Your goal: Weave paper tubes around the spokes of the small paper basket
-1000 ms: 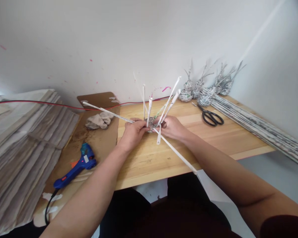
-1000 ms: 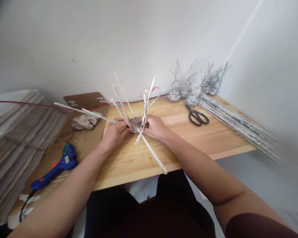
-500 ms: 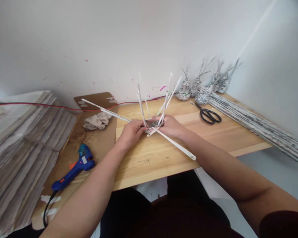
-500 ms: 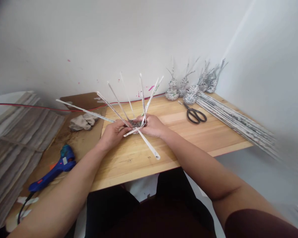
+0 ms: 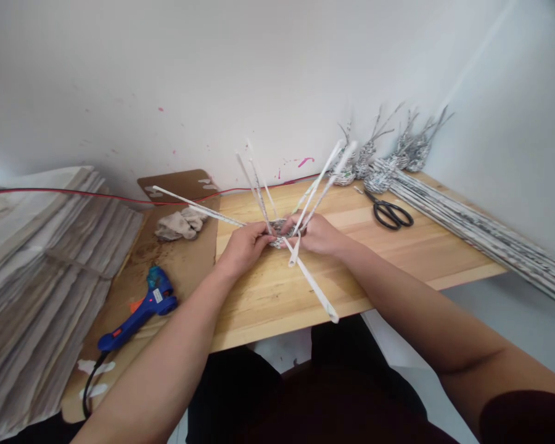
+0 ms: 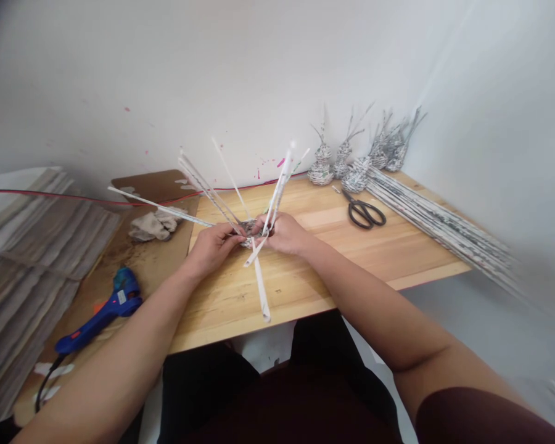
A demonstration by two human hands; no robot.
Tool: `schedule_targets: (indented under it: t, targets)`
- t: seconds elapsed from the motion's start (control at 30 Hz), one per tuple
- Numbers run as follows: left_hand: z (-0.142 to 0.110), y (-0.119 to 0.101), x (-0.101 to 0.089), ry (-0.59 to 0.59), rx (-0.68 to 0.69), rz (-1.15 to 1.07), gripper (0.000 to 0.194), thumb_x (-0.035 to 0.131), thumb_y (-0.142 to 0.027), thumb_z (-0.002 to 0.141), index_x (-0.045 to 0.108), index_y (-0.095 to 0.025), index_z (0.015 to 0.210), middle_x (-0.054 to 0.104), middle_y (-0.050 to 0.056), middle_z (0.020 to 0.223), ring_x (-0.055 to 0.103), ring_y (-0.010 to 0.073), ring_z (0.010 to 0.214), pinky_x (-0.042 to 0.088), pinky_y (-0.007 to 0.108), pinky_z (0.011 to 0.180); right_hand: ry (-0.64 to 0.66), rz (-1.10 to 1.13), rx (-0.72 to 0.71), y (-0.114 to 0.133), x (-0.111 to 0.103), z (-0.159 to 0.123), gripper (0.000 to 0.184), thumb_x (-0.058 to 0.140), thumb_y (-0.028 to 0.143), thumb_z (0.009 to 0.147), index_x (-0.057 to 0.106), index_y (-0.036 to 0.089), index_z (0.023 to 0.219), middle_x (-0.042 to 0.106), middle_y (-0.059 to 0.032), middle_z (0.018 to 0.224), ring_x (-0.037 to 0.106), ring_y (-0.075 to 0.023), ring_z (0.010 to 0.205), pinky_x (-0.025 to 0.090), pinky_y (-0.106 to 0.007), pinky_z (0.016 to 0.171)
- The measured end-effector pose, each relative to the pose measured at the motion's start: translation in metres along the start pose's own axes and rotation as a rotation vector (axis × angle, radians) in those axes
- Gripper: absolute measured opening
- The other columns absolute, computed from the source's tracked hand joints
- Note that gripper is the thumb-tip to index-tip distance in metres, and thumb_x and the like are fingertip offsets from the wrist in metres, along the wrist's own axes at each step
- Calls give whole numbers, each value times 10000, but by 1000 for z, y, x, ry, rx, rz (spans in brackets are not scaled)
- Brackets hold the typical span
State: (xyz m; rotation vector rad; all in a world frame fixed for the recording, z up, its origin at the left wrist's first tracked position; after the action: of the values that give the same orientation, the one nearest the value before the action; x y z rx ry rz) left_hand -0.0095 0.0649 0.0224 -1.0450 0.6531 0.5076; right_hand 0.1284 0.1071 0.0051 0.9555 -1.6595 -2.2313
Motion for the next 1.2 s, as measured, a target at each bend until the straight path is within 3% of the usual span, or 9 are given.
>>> schedule_targets:
  t: [0.27,0.43,0.6,0.8,1.03,1.1,1.2]
  targets:
    - [0,-1,2,12,29,-1,119,580,-229,884,693,-202,862,738,14,839,664,181,796,470,278,748,44,-13,-26,-1,3,3,197,718,366,771,741,171,794,705,-22,798,637,-170,775,477,-292,729]
    - [0,0,3,22,22,18,138,571,-246,890,701,-203,894,743,33,870,664,193,814,482,301,769,-29,-90,56,-6,0,2,325,709,489,780,714,167,735,637,-4,660,577,-149,653,427,-274,613]
    - [-1,-1,5,35,26,19,153,563,-238,890,705,-201,931,750,49,925,670,207,856,491,319,799,-88,-106,60,-5,-5,0,471,634,628,817,707,171,731,636,-15,660,604,-175,699,449,-277,619]
    - [0,6,-3,-39,-14,-20,134,584,-277,880,691,-197,873,742,27,850,662,188,786,483,298,754,-70,72,62,-2,-6,2,472,649,630,809,713,176,922,698,-32,795,618,-163,732,474,-263,623]
    - [1,19,-13,-139,-126,-85,160,583,-306,875,682,-181,863,727,15,799,637,164,731,457,267,691,-303,-47,120,5,-29,-4,544,741,536,736,642,172,1127,680,-63,1005,562,-129,676,456,-279,617]
    - [1,22,-14,-164,-137,-87,160,580,-303,874,684,-182,868,730,16,811,635,163,731,456,266,691,-365,-73,70,12,-34,-6,480,771,489,711,649,159,1038,676,-61,976,563,-127,679,452,-274,623]
    - [1,25,-16,-189,-139,-66,169,575,-310,883,691,-186,891,742,23,860,647,172,777,462,270,719,-419,-112,-8,20,-37,-10,301,764,426,730,651,156,801,656,-24,765,533,-117,629,413,-250,581]
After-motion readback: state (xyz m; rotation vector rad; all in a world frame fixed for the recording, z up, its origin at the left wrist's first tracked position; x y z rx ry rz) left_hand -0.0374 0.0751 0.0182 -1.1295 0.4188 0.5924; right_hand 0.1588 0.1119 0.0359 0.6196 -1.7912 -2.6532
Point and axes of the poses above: each hand's wrist, its own z-axis towards the middle knuckle, its own x-axis out of the palm, y = z × x, the point moved 8 cm from there along z, towards the middle knuckle
